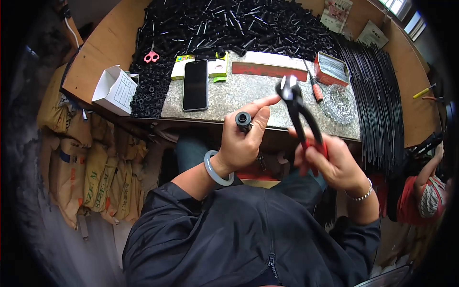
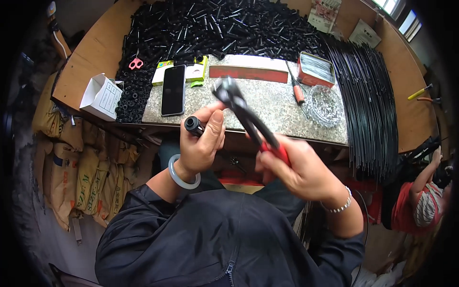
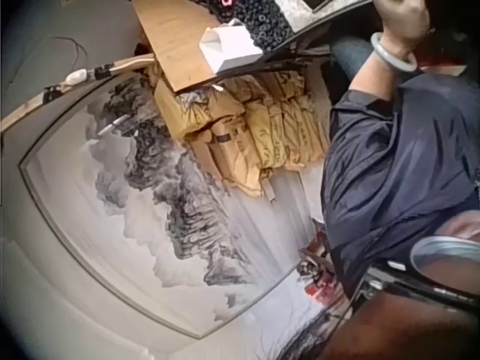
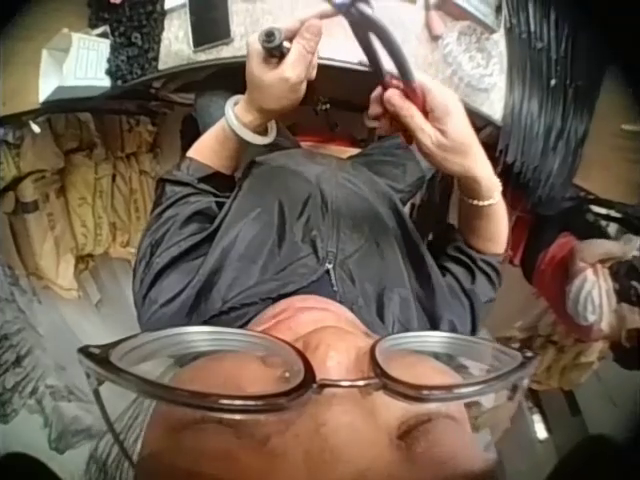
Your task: Assembling black rods into plastic connectors and securing them with pliers.
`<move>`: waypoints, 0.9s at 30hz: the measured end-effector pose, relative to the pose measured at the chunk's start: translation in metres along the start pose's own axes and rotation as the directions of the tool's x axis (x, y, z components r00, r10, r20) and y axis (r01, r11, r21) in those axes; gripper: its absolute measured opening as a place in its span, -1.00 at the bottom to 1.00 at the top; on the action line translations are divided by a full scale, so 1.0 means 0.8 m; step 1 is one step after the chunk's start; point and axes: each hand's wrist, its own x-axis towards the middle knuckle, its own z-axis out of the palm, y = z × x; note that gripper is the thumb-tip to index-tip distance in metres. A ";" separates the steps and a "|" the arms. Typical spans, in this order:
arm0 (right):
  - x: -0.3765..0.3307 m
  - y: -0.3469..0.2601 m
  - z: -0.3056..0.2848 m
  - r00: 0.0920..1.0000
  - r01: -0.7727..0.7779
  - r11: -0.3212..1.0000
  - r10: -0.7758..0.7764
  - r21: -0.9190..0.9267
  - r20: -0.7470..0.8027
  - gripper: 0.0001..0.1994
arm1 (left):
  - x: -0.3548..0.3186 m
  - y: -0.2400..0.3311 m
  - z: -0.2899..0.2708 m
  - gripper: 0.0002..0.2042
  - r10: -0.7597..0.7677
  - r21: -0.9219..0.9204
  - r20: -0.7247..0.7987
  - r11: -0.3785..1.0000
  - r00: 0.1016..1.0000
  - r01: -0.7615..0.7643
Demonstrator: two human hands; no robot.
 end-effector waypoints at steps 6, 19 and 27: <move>-0.013 -0.008 0.000 0.979 -0.053 0.981 0.088 -0.185 0.185 -0.65 | 0.009 -0.007 0.008 -0.72 0.123 0.044 -0.005 0.992 0.992 -0.122; -0.018 -0.081 -0.023 0.871 -0.328 0.811 0.458 -0.485 0.177 -0.76 | 0.005 -0.013 0.012 -0.75 0.267 0.219 0.025 0.939 0.963 -0.266; -0.012 -0.007 0.001 0.985 -0.062 0.966 0.100 -0.252 0.143 -0.67 | 0.011 0.004 0.008 -0.74 0.221 0.149 0.017 0.964 0.975 -0.221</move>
